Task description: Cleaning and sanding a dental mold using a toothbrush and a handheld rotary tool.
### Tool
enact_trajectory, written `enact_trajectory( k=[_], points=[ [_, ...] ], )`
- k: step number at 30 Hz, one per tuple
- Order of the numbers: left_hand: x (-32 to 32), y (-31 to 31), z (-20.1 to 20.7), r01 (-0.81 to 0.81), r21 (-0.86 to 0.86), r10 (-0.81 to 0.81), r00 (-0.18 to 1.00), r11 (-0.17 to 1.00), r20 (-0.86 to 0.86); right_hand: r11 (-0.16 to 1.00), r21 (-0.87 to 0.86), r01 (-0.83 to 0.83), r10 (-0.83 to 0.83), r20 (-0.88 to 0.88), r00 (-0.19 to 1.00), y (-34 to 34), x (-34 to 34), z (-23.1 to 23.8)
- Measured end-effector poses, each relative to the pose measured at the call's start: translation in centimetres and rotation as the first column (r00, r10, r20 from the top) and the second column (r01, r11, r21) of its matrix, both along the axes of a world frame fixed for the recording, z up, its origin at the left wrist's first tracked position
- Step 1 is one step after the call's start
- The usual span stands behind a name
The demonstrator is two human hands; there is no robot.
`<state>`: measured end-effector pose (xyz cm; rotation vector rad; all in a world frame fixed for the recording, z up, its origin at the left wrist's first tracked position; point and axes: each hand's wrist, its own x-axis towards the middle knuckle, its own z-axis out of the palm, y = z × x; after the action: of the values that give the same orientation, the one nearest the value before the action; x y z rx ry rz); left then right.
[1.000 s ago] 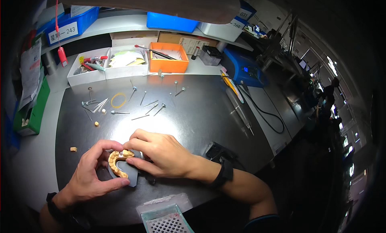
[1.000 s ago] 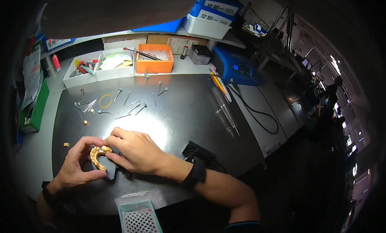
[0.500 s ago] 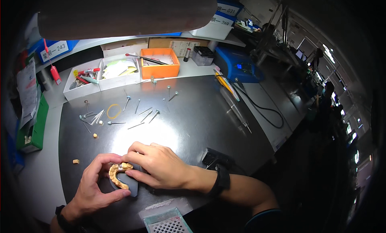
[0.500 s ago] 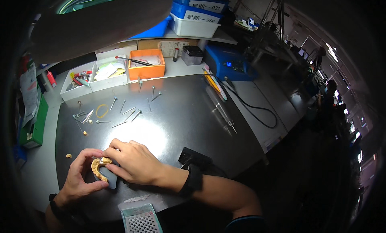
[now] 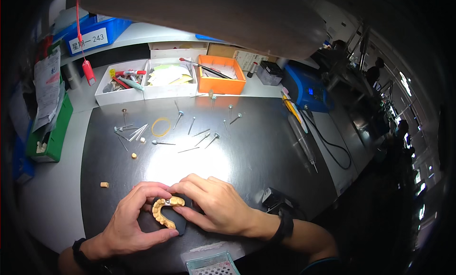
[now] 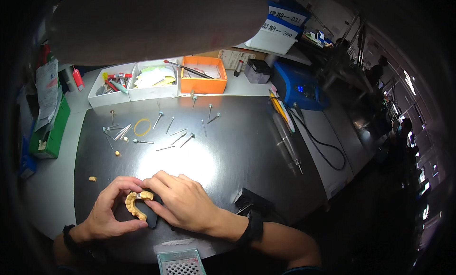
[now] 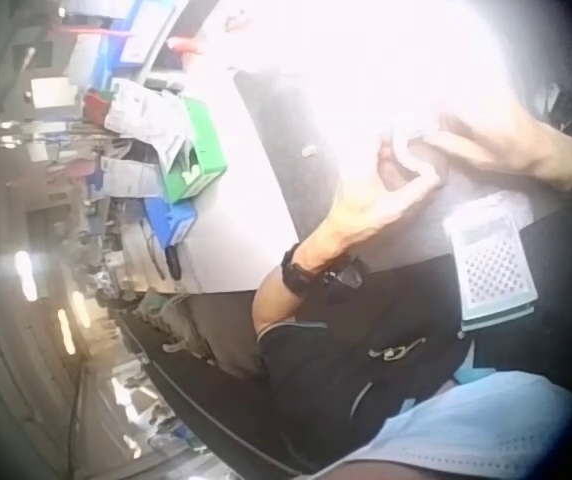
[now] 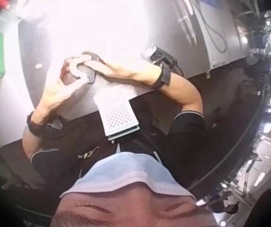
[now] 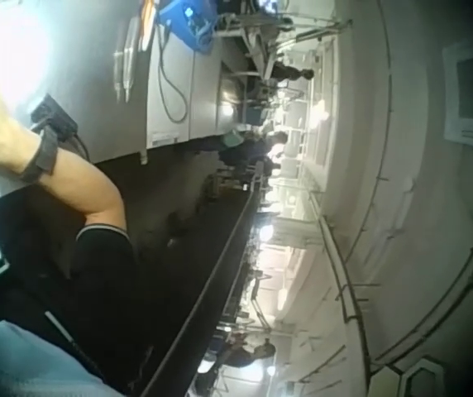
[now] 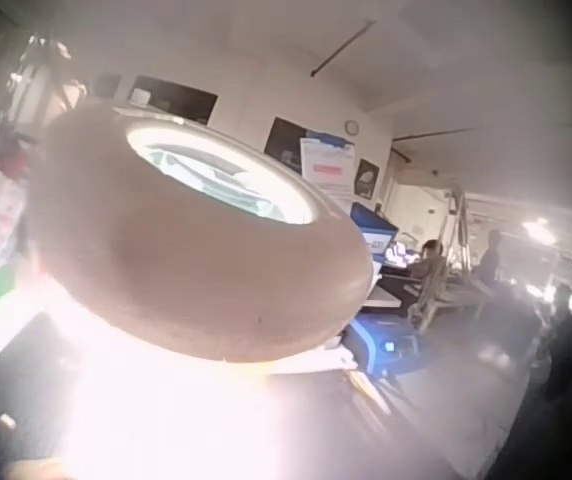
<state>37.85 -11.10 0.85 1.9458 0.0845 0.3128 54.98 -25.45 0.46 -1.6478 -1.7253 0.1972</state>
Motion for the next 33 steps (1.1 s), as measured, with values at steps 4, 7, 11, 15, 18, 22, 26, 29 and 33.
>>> enact_trajectory(
  k=[4, 7, 11, 15, 18, 22, 26, 29, 33],
  points=[
    [-0.7, -0.4, 0.4, -0.062, 0.025, 0.063, 0.998, 0.998, -0.027, 0.999, -0.035, -0.013, 0.011, -0.060, 0.998, 0.5, -0.7, -0.1],
    [-0.9, -0.8, 0.8, -0.061, -0.023, 0.061, 0.998, 0.998, -0.029, 0.994, -0.111, -0.011, 0.005, -0.059, 0.998, 0.1, -0.8, 0.7],
    [0.0, -0.6, -0.8, -0.049, -0.077, 0.046, 0.998, 0.996, -0.035, 0.991, -0.131, 0.017, -0.044, -0.204, 0.978, -0.9, -0.2, 0.4],
    [-0.2, -0.8, 0.3, -0.033, -0.197, 0.030, 0.999, 0.980, -0.017, 0.999, -0.052, -0.012, -0.006, -0.343, 0.939, -0.6, -0.8, 0.3],
    [-0.3, -0.4, -0.2, -0.034, -0.155, 0.032, 0.999, 0.987, -0.019, 0.999, -0.023, -0.028, 0.018, -0.364, 0.931, -0.2, -0.6, 0.5],
    [-0.5, -0.9, -1.3, -0.064, -0.179, 0.075, 0.996, 0.982, 0.050, 0.999, 0.023, -0.039, 0.045, -0.330, 0.943, -0.2, -0.9, 0.4],
    [-1.1, -1.7, -0.8, -0.075, -0.161, 0.084, 0.995, 0.984, 0.050, 0.996, -0.039, -0.078, 0.060, -0.343, 0.938, -0.6, -1.5, 1.0],
    [-0.6, -2.1, -1.1, -0.085, -0.187, 0.106, 0.989, 0.979, 0.106, 0.999, -0.031, -0.041, 0.028, -0.328, 0.944, -0.9, -1.4, 0.9],
    [-0.4, -2.6, -1.2, -0.101, -0.168, 0.121, 0.986, 0.981, 0.115, 0.997, -0.076, -0.016, -0.011, -0.346, 0.938, -1.6, -1.4, 0.6]
  ],
)
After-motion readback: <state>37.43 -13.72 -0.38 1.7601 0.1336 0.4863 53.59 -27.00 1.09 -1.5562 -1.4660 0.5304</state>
